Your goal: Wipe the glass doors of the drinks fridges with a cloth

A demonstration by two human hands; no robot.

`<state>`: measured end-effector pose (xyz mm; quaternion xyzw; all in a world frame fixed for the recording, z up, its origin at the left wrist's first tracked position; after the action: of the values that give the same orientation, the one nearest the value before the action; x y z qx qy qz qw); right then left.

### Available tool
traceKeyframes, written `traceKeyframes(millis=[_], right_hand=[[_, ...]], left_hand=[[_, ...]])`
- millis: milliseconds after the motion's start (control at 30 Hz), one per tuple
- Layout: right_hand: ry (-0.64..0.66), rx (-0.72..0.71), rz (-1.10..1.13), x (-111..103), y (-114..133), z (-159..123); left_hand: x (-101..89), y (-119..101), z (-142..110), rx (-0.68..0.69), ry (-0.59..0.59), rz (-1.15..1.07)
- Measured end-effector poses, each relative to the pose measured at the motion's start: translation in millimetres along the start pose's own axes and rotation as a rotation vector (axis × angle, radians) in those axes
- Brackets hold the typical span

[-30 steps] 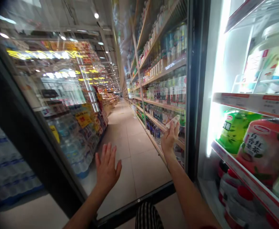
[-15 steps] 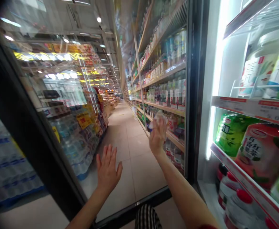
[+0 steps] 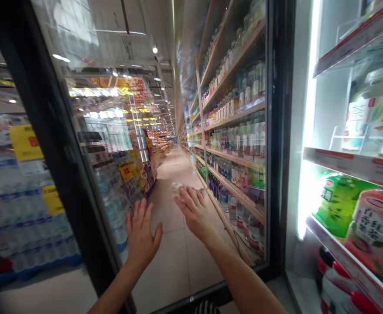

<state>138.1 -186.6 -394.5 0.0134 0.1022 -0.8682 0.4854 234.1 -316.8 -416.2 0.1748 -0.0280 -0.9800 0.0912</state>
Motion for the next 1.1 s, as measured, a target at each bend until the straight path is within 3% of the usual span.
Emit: traceKeyframes(millis=[33, 133, 200, 233, 367, 400, 500, 567, 600, 700, 767, 900, 933, 1000, 1100], right_hand=[[-0.017, 0.001, -0.005, -1.6, 0.0, 1.6], [-0.27, 0.325, -0.045, -25.5, -41.3, 6.5], [-0.343, 0.43, -0.043, -28.2, -49.7, 9.6], [-0.313, 0.381, -0.028, -22.8, -41.0, 14.9], [-0.072, -0.04, 0.019, 5.2, 18.0, 27.2], [-0.081, -0.038, 0.009, 3.7, 16.9, 28.9], [-0.268, 0.259, -0.044, -16.7, -19.1, 34.5], [-0.319, 0.354, -0.046, -20.4, -22.7, 36.1], [-0.287, 0.304, -0.034, -16.1, -11.4, 39.0], [-0.045, -0.074, 0.031, 10.8, 48.3, 41.8], [0.0, -0.174, 0.048, 15.5, 60.4, 41.3], [-0.265, 0.235, -0.014, -9.9, -0.2, 55.9], [-0.297, 0.29, -0.022, -11.6, -5.7, 56.5], [-0.266, 0.22, -0.002, -3.5, 13.7, 54.8], [-0.044, -0.153, 0.1, 28.5, 92.7, 35.7]], left_hand=[[-0.5, 1.6, -0.4, 0.006, 0.004, 0.008], [-5.5, 7.2, -1.1, 0.004, -0.011, 0.027], [-8.9, 11.4, 0.3, -0.006, -0.022, 0.041], [-10.0, 13.6, 1.6, -0.009, -0.023, 0.048], [-14.9, 25.9, 8.5, -0.023, -0.023, 0.076], [-16.6, 29.4, 10.2, -0.029, -0.024, 0.084], [-21.0, 37.1, 13.9, -0.05, -0.022, 0.102], [-22.8, 39.9, 15.2, -0.068, -0.015, 0.098], [-23.5, 41.2, 15.6, -0.079, -0.013, 0.093], [-27.0, 45.4, 16.7, -0.094, -0.017, 0.084], [-31.3, 49.8, 17.8, -0.097, -0.032, 0.089], [-37.8, 58.7, 18.5, -0.116, -0.039, 0.09], [-38.3, 59.7, 17.5, -0.12, -0.034, 0.088], [-39.7, 59.3, 14.0, -0.113, -0.025, 0.078], [-48.3, 57.2, 7.4, -0.072, -0.045, 0.026]])
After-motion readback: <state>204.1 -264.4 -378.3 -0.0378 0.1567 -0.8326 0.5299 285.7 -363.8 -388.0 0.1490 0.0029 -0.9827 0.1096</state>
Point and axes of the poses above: each hand's wrist, its own z-axis towards the middle knuckle, its own x-axis out of the palm, y = z × x, the point moved 10 cm from there along z, towards the middle knuckle, and after that the axes turned 2 degrees about z, right-handed, at the moved point
